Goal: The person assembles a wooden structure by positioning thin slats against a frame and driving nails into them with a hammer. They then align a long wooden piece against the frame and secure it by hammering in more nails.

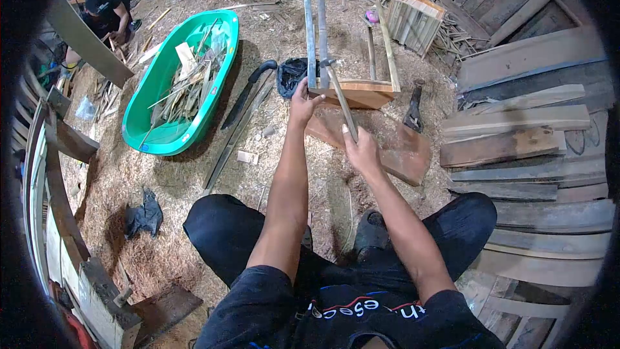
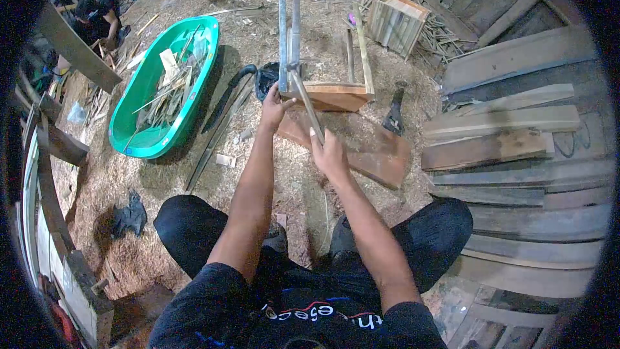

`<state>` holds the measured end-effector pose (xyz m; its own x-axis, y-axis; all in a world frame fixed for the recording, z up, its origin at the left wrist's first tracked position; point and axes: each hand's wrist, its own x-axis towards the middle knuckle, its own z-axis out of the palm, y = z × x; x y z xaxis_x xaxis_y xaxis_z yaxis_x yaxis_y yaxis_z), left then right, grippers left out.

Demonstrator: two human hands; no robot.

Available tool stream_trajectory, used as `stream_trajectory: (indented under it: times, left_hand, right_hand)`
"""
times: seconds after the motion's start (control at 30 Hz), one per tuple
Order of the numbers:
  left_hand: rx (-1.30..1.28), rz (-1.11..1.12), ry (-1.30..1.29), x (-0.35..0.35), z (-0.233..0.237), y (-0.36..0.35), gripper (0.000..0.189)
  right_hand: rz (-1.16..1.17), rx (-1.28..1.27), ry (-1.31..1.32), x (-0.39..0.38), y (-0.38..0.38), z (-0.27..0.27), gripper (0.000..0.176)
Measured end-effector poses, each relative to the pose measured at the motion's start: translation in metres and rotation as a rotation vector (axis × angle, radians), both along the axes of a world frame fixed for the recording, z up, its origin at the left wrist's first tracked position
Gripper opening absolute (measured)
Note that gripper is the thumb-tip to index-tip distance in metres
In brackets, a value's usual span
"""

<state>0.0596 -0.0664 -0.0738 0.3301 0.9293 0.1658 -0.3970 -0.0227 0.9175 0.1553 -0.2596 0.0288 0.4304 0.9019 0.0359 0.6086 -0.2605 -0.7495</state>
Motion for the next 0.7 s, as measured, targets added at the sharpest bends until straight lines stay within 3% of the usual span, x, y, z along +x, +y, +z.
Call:
stream_trajectory:
  times: [0.1, 0.2, 0.4, 0.5, 0.6, 0.7]
  left_hand:
    - [-0.043, -0.022, -0.017, -0.001, 0.004, -0.001, 0.074]
    - [-0.118, -0.071, 0.019, -0.004, 0.014, -0.001, 0.076]
    - [-0.04, -0.009, -0.018, -0.002, 0.01, -0.003, 0.077]
    - [-0.044, -0.01, 0.005, 0.001, 0.005, 0.004, 0.077]
    - [-0.013, 0.004, 0.014, 0.004, 0.005, 0.007, 0.075]
    - [-0.017, 0.015, 0.024, 0.003, 0.009, 0.002, 0.074]
  right_hand:
    - [0.054, -0.008, -0.05, -0.003, 0.005, -0.004, 0.038]
    - [0.106, -0.259, -0.057, -0.002, 0.009, -0.002, 0.038]
    - [0.022, -0.085, -0.009, -0.006, 0.012, 0.028, 0.043]
    - [0.016, 0.002, -0.122, -0.002, 0.008, 0.014, 0.048]
    - [-0.004, -0.1, 0.084, -0.002, 0.002, 0.019, 0.052]
    - [-0.006, 0.124, -0.061, 0.001, 0.001, 0.009, 0.052]
